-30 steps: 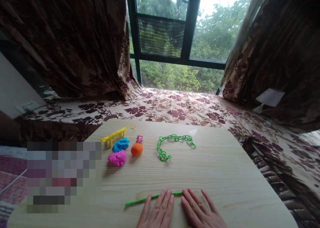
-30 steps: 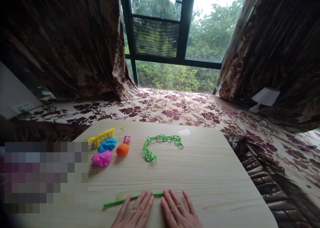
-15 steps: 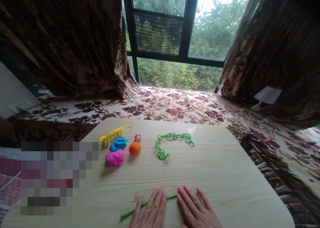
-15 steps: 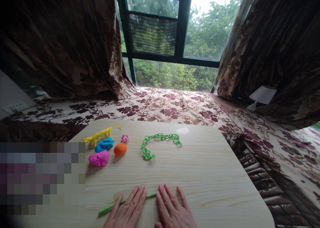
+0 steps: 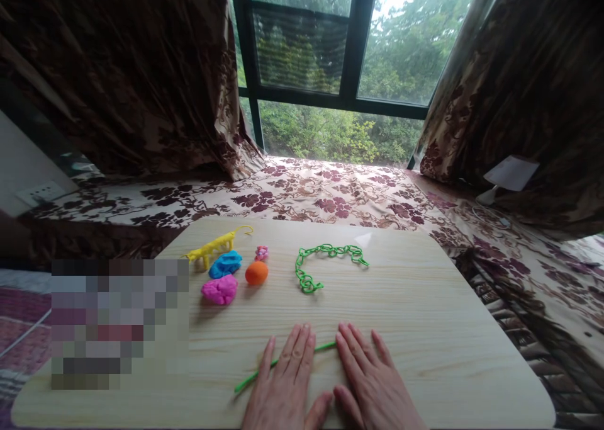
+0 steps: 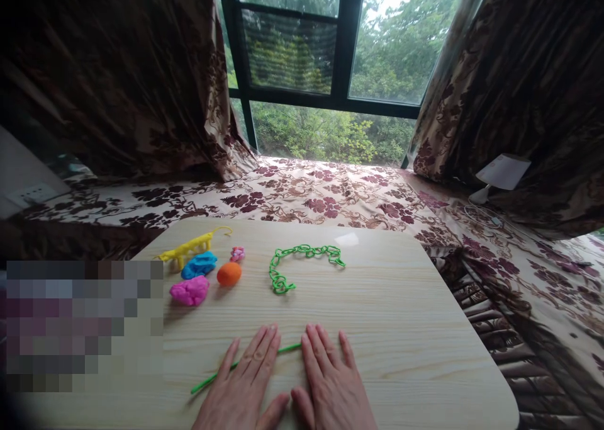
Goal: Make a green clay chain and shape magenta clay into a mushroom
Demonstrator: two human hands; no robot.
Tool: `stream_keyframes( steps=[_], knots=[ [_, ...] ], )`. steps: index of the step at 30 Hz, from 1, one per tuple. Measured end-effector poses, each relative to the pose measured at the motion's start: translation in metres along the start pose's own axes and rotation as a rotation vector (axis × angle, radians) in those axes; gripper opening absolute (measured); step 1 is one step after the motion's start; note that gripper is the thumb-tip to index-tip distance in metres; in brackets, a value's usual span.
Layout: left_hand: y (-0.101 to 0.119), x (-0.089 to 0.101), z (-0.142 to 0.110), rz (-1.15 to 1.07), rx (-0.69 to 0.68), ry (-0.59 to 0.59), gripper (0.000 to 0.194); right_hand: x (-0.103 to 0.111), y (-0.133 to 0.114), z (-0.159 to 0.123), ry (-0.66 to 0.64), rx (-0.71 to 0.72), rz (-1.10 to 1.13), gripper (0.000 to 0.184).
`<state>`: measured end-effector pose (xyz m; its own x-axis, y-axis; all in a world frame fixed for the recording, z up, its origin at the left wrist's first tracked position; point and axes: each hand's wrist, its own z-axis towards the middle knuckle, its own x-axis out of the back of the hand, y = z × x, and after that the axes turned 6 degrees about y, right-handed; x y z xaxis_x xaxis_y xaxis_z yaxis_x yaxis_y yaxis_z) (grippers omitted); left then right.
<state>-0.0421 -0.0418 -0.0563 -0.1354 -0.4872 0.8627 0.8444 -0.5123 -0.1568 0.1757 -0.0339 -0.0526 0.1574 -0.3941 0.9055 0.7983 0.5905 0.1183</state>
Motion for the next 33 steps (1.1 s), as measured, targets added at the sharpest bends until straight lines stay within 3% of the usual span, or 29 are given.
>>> stream_keyframes(
  steps=[2, 7, 11, 15, 18, 21, 26, 33],
  knots=[
    [-0.003, 0.003, 0.003, 0.01, 0.007, -0.021, 0.061, 0.001, 0.001, 0.002, -0.027, -0.024, 0.01, 0.057],
    [-0.003, 0.0, -0.003, 0.046, -0.102, 0.043, 0.05, -0.004, -0.001, -0.01, 0.114, 0.08, -0.031, 0.049],
    [-0.01, 0.006, 0.006, 0.021, 0.03, -0.019, 0.059, 0.009, 0.007, 0.01, -0.086, -0.108, 0.049, 0.05],
    [-0.04, 0.026, -0.001, 0.01, 0.18, -0.058, 0.061, 0.03, 0.029, 0.027, -0.178, -0.267, 0.146, 0.041],
    [-0.06, 0.034, -0.02, 0.001, 0.298, -0.057, 0.051, 0.035, 0.039, 0.026, -0.165, -0.336, 0.222, 0.033],
    [-0.067, 0.034, -0.029, -0.037, 0.345, -0.048, 0.035, 0.032, 0.037, 0.029, -0.135, -0.355, 0.329, 0.021],
    [-0.065, 0.035, -0.013, -0.127, 0.378, -0.005, 0.01, 0.032, 0.029, 0.036, -0.105, -0.342, 0.423, 0.015],
    [-0.071, 0.033, 0.006, -0.186, 0.313, 0.118, 0.008, 0.041, 0.04, 0.021, -0.042, -0.4, 0.455, 0.015]
  ],
)
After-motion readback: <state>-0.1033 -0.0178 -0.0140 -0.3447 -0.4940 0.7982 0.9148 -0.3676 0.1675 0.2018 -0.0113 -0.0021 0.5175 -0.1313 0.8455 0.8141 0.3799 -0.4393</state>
